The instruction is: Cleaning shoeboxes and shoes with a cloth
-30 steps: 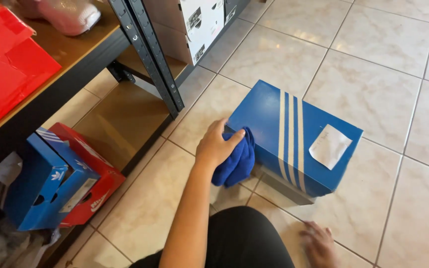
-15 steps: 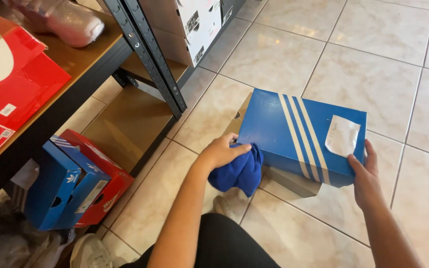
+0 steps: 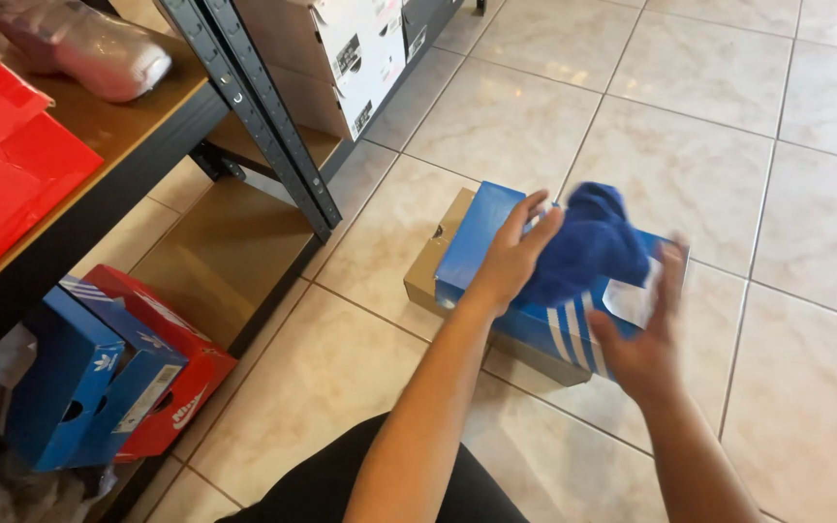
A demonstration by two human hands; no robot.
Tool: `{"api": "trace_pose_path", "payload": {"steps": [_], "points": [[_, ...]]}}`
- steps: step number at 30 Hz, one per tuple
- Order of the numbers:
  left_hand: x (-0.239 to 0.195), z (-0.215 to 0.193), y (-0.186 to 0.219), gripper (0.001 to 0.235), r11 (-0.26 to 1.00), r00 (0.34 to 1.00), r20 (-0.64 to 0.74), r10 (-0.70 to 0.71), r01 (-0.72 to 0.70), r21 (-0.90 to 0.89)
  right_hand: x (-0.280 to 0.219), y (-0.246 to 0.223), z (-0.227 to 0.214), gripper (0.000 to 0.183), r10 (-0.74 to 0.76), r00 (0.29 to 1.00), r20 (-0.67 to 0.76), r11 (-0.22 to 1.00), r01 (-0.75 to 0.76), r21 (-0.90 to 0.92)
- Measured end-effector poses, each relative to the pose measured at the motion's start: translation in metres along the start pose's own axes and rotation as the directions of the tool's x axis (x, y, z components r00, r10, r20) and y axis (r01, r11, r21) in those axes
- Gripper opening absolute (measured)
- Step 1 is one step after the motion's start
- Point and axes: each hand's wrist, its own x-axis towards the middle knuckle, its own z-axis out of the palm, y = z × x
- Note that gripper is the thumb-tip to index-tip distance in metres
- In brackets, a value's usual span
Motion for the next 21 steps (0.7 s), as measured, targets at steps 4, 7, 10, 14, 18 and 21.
{"api": "trace_pose_path", "payload": {"steps": [4,7,10,14,18,21], "points": [[-0.011,-0.042,-0.008,0.068,0.869,0.974,-0.044,0.222,-0.177,0.462,0.021,0.016,0.052,0.069,0.155,0.932,0.326,0.892,0.009,-0.451],[0.007,-0.078,-0.062,0.047,0.499,0.867,-0.301,0.397,0.072,0.864,0.022,0.018,0.087,0.055,0.169,0.895,0.413,0.792,0.126,-0.597],[0.027,-0.100,-0.118,0.061,0.691,0.963,-0.187,-0.194,0.269,0.671,0.026,0.010,0.115,0.041,-0.039,0.901,0.433,0.926,0.195,-0.322],[0.036,-0.110,-0.131,0.061,0.706,0.968,-0.172,-0.184,0.252,0.662,0.059,0.043,0.123,0.064,0.004,0.879,0.477,0.844,0.253,-0.473],[0.009,-0.126,-0.115,0.062,0.717,0.950,-0.237,-0.203,0.309,0.624,0.117,0.126,0.133,0.063,0.494,0.768,0.408,0.742,-0.128,-0.658],[-0.012,-0.128,-0.093,0.063,0.742,0.930,-0.309,-0.200,0.350,0.571,0.137,0.139,0.193,0.065,0.634,0.609,0.476,0.730,-0.269,-0.629]]}}
